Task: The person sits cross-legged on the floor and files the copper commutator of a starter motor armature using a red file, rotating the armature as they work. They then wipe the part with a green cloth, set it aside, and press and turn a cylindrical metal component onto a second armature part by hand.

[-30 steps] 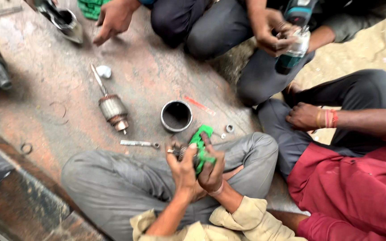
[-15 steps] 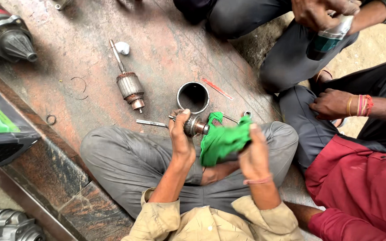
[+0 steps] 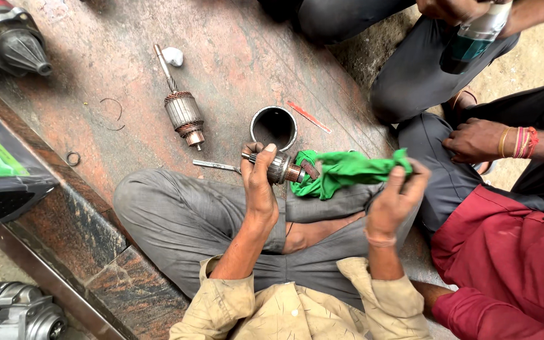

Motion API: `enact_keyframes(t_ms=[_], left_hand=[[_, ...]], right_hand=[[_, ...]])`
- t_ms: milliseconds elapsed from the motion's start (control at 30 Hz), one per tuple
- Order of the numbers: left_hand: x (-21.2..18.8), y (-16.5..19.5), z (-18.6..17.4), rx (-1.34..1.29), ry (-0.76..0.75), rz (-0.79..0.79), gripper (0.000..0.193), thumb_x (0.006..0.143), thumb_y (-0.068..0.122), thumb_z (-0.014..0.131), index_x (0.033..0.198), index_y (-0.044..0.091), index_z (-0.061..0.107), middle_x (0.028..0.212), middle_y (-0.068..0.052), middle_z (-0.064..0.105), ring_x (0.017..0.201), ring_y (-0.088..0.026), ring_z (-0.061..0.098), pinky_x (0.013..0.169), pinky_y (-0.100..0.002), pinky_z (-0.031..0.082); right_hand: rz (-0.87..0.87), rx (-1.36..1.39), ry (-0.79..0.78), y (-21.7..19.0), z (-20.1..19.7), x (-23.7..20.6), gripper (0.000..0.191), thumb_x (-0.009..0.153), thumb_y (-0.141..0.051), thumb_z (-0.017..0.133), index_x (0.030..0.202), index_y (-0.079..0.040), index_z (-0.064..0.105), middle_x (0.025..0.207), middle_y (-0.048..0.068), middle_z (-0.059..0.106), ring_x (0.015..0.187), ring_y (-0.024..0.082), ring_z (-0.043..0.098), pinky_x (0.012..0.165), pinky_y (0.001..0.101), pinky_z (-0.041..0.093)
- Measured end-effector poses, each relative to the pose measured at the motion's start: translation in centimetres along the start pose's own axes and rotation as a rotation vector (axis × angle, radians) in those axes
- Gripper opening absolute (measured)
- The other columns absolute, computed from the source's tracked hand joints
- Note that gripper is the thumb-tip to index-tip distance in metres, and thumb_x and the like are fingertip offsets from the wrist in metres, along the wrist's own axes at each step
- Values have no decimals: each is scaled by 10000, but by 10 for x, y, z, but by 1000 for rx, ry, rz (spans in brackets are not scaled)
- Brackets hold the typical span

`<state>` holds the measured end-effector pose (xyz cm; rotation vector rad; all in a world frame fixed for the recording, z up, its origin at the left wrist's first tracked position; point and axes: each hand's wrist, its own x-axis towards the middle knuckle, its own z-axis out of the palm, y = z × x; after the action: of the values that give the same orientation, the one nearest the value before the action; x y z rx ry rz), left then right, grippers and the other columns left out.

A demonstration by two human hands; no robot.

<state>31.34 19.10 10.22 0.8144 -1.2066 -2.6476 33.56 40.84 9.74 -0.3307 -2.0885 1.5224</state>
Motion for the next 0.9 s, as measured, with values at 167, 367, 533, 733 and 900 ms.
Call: enact_keyframes(t_ms=[167, 367, 533, 733, 900], left_hand=[[1, 0, 6, -19, -2, -27, 248, 937, 220, 686, 1069, 105, 511, 983, 2, 473, 929, -106, 451, 873, -296, 401], [-2, 9, 16, 49, 24, -173, 268, 915, 334, 649, 1042, 131, 528, 870, 3, 535, 724, -104, 536, 546, -278, 425], [2, 7, 15, 41, 61, -214, 325, 880, 341, 709, 1051, 146, 513, 856, 7, 562, 693, -83, 555, 492, -258, 396], [-3, 2, 6, 321, -51, 232, 445, 822, 123, 889, 1072, 73, 525, 930, 23, 559, 816, -59, 530, 709, -230, 489], [-11, 15, 5, 623, -177, 455, 501, 720, 98, 937, 1057, 56, 568, 907, 11, 593, 808, -58, 574, 737, -214, 528]], right_hand=[[-68, 377, 129, -16, -33, 24, 197, 1150, -86, 620, 1302, -28, 510, 1198, 43, 569, 1027, 132, 553, 949, 272, 484], [-494, 177, 275, -58, -56, 47, 287, 1197, -143, 579, 1396, 4, 433, 1340, 130, 541, 1180, 200, 585, 1038, 313, 511], [-567, 169, 405, -67, -55, 47, 338, 1146, -182, 547, 1381, -8, 377, 1333, 190, 558, 1207, 275, 636, 1068, 395, 580], [-452, -251, 7, -12, -25, 55, 230, 1121, -71, 632, 1311, -4, 520, 1263, 146, 578, 1168, 284, 592, 1056, 376, 487], [-327, -703, -534, 44, 17, 29, 357, 822, -67, 733, 1177, -71, 702, 1300, 287, 562, 1127, 471, 567, 948, 508, 469]])
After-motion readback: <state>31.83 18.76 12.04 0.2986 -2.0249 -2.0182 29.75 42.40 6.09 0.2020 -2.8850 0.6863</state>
